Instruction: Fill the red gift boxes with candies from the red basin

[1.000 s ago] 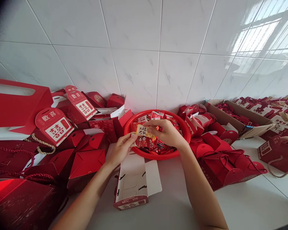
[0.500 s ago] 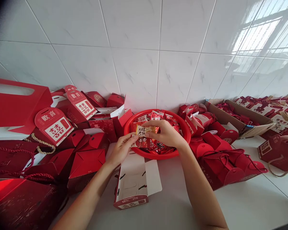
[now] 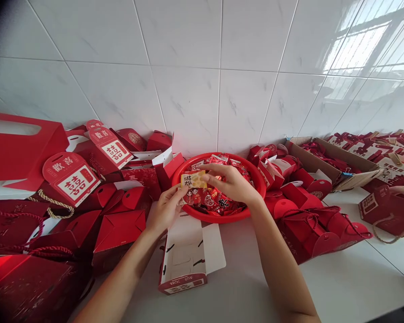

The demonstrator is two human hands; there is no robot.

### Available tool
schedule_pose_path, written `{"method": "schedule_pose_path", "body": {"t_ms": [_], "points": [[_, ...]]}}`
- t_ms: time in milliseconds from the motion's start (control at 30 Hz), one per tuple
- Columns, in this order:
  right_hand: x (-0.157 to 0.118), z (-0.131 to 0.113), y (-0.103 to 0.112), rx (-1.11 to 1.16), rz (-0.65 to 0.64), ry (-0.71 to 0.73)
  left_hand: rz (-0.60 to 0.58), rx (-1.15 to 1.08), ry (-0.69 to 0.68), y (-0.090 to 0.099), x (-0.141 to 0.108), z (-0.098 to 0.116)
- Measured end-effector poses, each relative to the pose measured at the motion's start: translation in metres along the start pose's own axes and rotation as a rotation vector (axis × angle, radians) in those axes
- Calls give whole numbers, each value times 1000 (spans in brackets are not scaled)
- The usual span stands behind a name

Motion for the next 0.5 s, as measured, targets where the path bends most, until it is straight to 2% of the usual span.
{"method": "schedule_pose_path", "body": {"t_ms": [100,167,233,333,500], "points": [[0,17,13,-154,15,-93,85,-134,34,-1,1,2],[0,30,15,-289,-55,-166,114,-156,33,-2,2,3],[1,39,10,-393,-155,-209,115,-152,28,-3,1,4],[4,42,-5,-480,-269,-199,104,-143,23,-3,1,5],[9,38,-21,-520,-267,-185,118,-146,38,-3,1,3]]}}
Point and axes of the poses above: each hand's wrist, its own x-axis towards the middle knuckle, its own y-axis out of the back of the hand, z = x × y, the point moved 4 cm from there along x, towards the middle knuckle, and after that the axes turned 9 degrees about -y, right-handed, at the moved point
